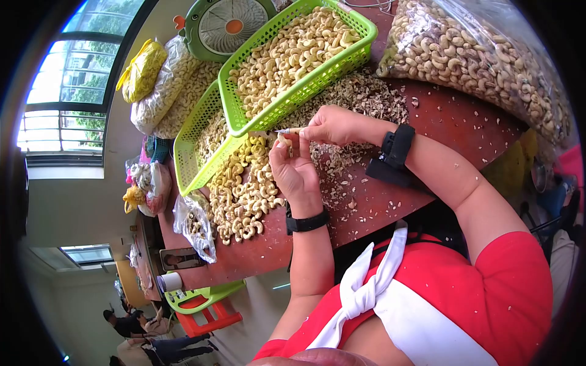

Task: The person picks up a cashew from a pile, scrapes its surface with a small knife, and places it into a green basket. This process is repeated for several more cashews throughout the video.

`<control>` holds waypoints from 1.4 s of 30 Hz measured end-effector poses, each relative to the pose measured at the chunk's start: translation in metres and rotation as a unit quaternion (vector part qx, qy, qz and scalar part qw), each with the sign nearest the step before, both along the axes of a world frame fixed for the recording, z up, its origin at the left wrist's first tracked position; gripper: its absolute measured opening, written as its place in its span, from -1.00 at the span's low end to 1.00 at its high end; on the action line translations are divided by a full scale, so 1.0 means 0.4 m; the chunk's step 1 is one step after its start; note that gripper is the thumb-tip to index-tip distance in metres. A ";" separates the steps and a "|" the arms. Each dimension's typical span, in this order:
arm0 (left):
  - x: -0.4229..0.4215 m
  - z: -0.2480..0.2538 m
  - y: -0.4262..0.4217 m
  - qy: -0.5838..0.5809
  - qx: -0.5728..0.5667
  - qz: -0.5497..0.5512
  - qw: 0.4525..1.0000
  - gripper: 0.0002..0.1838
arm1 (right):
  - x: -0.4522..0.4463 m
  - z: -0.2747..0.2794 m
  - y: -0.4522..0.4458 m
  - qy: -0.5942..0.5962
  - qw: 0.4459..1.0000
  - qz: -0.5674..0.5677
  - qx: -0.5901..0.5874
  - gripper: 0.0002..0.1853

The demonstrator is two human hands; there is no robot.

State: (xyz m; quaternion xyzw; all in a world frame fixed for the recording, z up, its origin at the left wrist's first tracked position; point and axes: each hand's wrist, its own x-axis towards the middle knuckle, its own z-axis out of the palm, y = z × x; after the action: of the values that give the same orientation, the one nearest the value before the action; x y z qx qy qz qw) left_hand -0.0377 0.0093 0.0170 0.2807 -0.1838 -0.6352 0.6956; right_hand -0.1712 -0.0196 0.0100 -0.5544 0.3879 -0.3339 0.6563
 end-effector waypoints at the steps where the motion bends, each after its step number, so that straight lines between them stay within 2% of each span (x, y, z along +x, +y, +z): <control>1: 0.000 0.002 0.001 0.000 0.000 0.000 1.000 -0.88 | -0.002 0.006 0.002 0.007 1.000 0.005 0.007 -0.72; 6: 0.003 0.020 0.001 -0.017 0.018 -0.021 0.999 -0.77 | 0.002 0.010 0.006 0.029 0.999 0.012 -0.008 -0.70; 21: 0.010 0.007 0.002 -0.017 0.010 -0.008 1.000 -0.85 | 0.001 0.015 0.007 0.075 0.996 0.008 -0.052 -0.68; 23: 0.005 0.005 0.001 -0.012 0.008 -0.005 1.000 -0.85 | 0.004 -0.005 -0.001 0.027 0.999 0.006 -0.025 -0.69; 30: -0.001 0.021 0.006 -0.021 0.021 0.008 1.000 -0.77 | 0.007 0.016 0.009 0.043 0.999 0.007 -0.032 -0.68; 37: 0.004 0.017 0.007 -0.030 0.007 0.000 1.000 -0.75 | 0.004 0.013 0.006 0.046 0.998 0.009 -0.033 -0.67; 40: 0.008 0.004 0.004 -0.034 0.000 0.003 0.999 -0.76 | 0.002 0.014 0.006 0.009 1.000 0.008 -0.004 -0.67; 42: 0.009 0.004 0.003 -0.006 -0.007 -0.008 1.000 -0.78 | 0.000 0.008 0.001 0.011 1.000 0.000 -0.019 -0.65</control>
State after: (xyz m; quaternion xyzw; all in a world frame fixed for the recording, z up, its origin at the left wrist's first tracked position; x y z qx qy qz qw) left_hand -0.0342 0.0103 0.0188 0.2780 -0.1941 -0.6380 0.6914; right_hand -0.1712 -0.0193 0.0132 -0.5707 0.3887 -0.3352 0.6410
